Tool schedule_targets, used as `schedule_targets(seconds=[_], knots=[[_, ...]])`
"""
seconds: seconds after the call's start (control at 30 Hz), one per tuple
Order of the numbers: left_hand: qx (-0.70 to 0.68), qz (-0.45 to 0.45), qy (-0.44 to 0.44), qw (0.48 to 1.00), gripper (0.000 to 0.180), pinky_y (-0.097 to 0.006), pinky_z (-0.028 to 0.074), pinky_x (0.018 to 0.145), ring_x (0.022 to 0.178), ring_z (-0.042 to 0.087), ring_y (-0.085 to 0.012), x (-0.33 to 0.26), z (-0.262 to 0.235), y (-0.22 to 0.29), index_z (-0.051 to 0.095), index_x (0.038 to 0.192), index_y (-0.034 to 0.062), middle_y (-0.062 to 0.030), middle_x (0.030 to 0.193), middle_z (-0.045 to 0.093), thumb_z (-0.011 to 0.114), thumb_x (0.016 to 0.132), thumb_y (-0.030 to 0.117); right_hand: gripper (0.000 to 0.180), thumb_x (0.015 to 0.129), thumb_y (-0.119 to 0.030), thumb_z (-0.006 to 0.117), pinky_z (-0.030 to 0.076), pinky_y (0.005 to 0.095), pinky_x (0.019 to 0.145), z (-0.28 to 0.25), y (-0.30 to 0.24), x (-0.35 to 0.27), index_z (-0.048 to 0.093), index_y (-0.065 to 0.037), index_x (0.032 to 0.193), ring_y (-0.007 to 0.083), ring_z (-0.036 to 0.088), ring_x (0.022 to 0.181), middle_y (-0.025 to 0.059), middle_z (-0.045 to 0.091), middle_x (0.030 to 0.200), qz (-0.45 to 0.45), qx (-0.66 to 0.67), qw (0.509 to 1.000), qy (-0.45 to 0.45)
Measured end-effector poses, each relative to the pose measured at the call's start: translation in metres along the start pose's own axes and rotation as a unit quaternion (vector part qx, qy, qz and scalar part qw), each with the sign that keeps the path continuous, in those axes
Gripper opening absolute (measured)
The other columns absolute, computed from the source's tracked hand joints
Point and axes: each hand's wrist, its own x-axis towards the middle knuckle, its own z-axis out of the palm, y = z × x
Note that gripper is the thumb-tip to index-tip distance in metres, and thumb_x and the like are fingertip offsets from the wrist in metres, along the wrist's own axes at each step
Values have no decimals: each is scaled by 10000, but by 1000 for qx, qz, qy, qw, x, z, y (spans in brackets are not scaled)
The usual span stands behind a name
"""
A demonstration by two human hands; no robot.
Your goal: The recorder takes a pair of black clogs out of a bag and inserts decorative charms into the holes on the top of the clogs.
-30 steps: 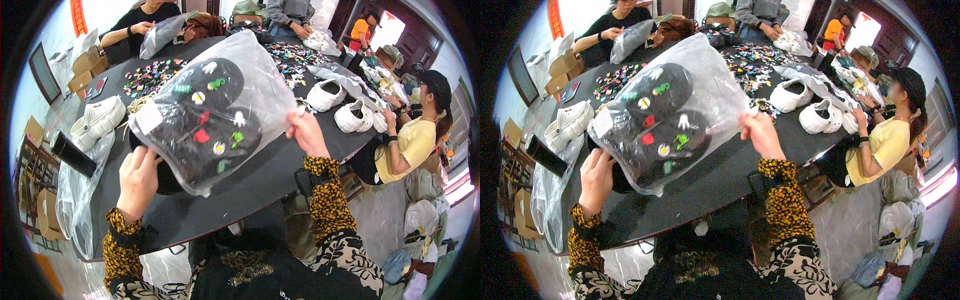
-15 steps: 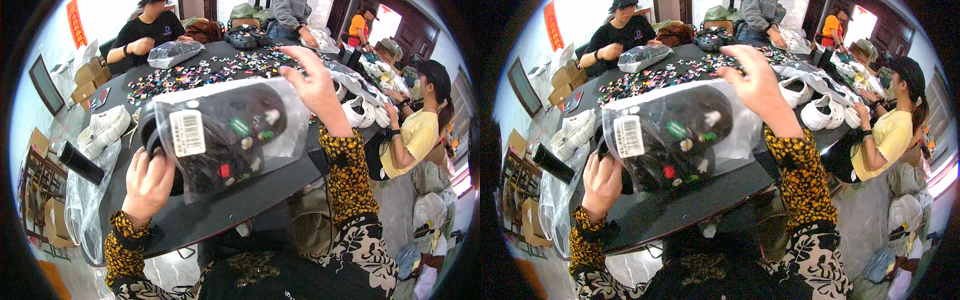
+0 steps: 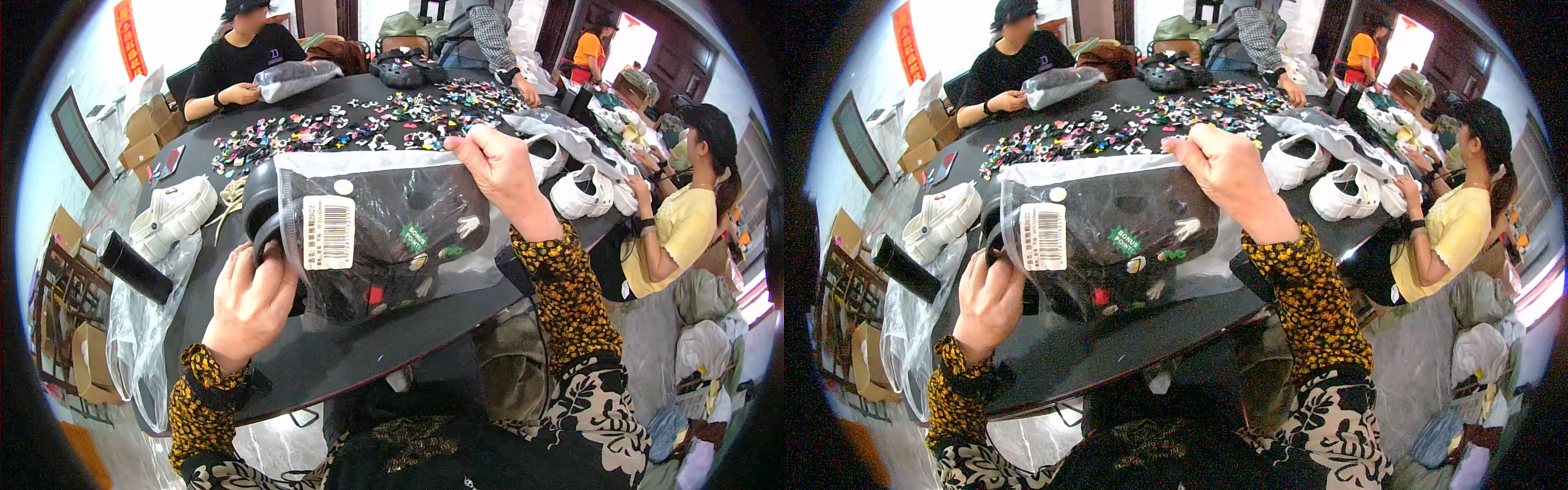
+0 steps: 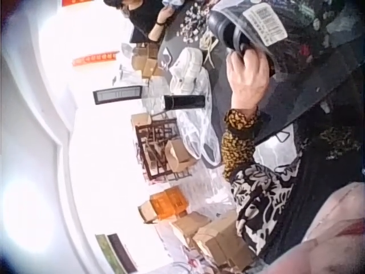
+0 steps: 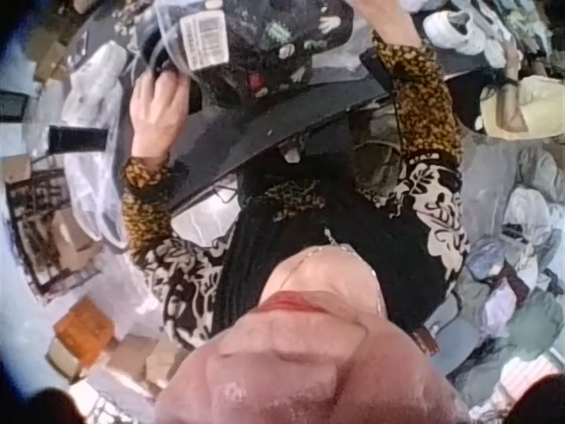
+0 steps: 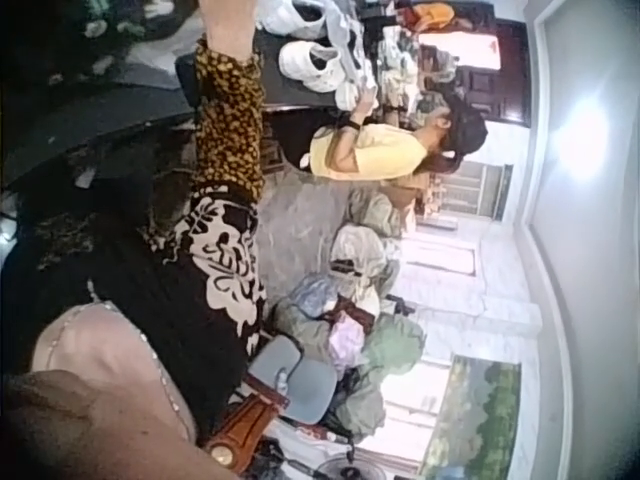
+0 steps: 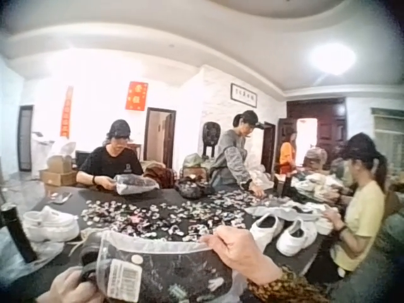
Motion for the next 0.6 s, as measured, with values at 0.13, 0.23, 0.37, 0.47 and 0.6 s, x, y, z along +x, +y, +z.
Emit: schedule_targets(seconds=[0.13,0.23,0.37,0.47,0.6], knots=[[-14,-33,-18,999,382,-356,477,698,769,530,-262,-1,6,-3,592,1009,-38,-145,962,530,552,654,98,338,853,-257,621,381,383,475,3,15,-7,490,-23,646,348,478,516,176,484,581,-52,-58,995,68],[-44,-64,-12,997,374,-367,465,672,787,535,-284,-5,11,-2,588,1029,-37,-132,946,543,560,659,11,340,858,-271,612,385,383,487,8,42,-17,496,-23,657,346,478,525,181,486,588,-11,-44,996,71],[-46,-87,-18,995,342,-361,469,689,809,549,-283,1,10,-2,591,1019,-16,-120,953,557,578,678,-1,345,868,-269,598,385,391,500,14,53,-18,499,-12,660,349,485,537,191,487,594,36,-23,997,71],[-54,-112,-21,992,315,-363,470,695,813,552,-284,-1,18,-3,594,998,-1,-114,954,563,593,683,4,350,870,-270,592,378,402,501,27,67,-19,499,-7,659,354,484,537,196,483,593,32,-17,996,87],[-57,-124,-16,990,308,-363,467,689,801,554,-285,0,19,-1,590,990,4,-109,959,570,591,682,-12,360,869,-274,593,376,403,497,32,74,-20,489,-8,650,349,492,540,193,483,586,26,-18,994,106]])
